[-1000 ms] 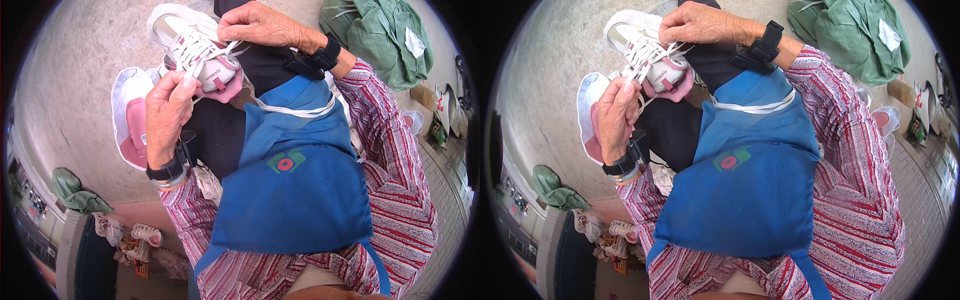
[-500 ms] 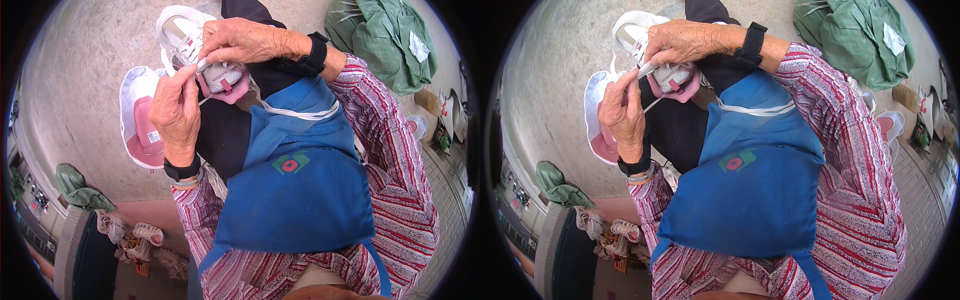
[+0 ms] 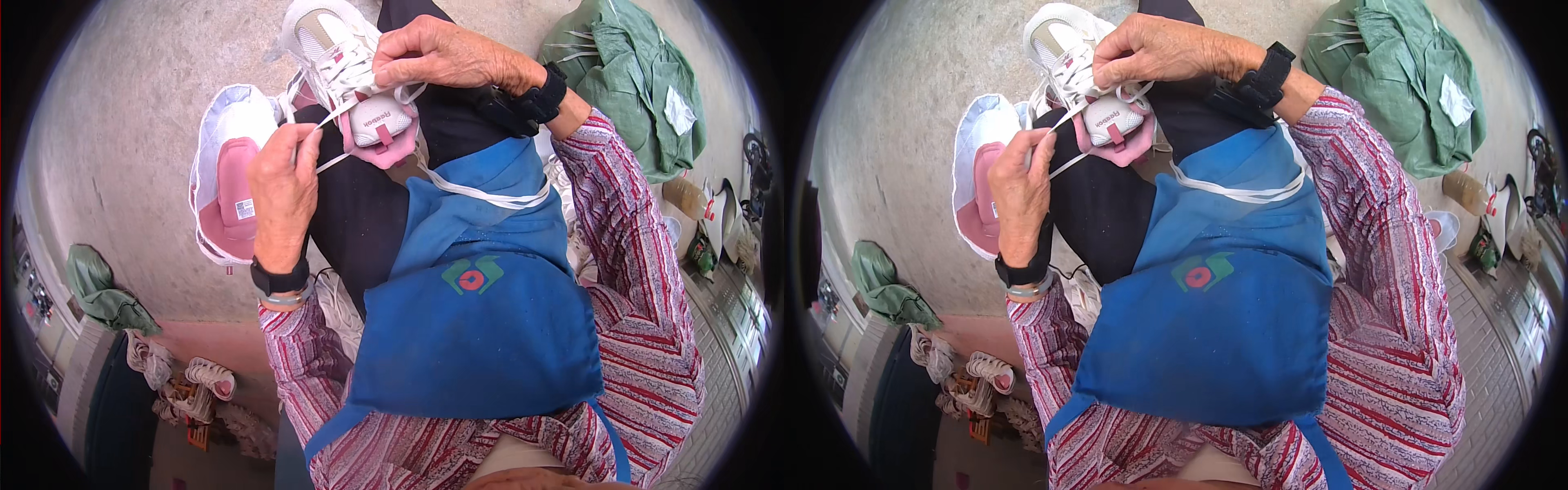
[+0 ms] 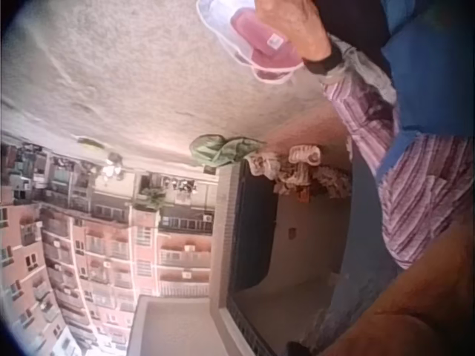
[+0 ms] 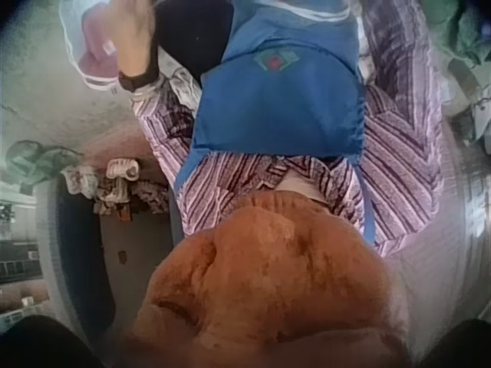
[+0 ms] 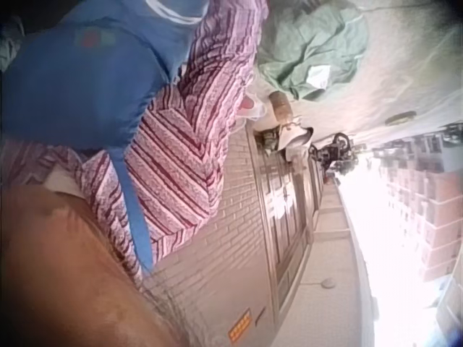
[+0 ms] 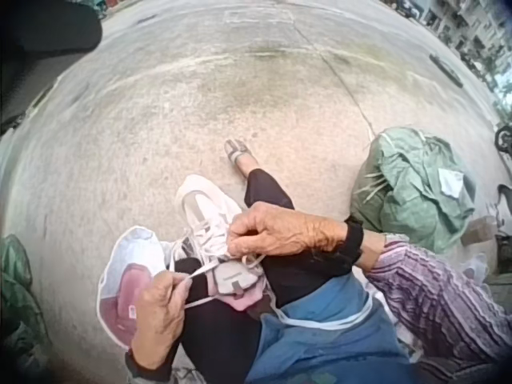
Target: The recorder is lacing a pair of white and pink athletic shoes while sitting in a manufacturing or finishing area.
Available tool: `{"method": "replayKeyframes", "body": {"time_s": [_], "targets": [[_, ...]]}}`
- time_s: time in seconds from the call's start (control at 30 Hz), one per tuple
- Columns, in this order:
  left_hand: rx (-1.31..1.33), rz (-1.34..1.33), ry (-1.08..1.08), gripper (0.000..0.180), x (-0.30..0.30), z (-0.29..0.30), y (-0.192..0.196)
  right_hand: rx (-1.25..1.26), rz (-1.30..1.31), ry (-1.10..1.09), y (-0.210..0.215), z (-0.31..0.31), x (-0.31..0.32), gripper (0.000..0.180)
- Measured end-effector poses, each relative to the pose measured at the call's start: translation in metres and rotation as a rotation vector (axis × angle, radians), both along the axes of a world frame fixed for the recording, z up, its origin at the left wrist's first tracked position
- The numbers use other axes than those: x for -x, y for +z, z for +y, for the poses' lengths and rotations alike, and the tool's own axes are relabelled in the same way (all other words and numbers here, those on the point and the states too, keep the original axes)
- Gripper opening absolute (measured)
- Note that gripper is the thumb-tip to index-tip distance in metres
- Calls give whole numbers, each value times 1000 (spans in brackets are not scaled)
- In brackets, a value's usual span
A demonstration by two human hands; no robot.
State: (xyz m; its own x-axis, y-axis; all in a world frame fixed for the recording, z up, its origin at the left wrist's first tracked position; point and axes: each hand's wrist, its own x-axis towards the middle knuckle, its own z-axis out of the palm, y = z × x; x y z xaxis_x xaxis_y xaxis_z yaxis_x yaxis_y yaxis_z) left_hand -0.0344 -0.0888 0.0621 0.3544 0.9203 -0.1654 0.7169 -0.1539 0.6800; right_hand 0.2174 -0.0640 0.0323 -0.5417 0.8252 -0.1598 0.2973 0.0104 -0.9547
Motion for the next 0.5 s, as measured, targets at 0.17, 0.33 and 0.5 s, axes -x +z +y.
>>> {"method": "replayKeyframes", "body": {"time_s": [0.17, 0.33, 0.5], "targets": [[-547, 168, 63, 12, 64, -4, 33, -329, -273, -56, 3, -6, 10, 17], [-587, 284, 147, 17, 111, -23, 31, -604, -430, -270, -9, -32, 35, 15], [-389, 245, 337, 23, 89, -44, 45, -461, -389, -290, -11, -42, 7, 23]]}}
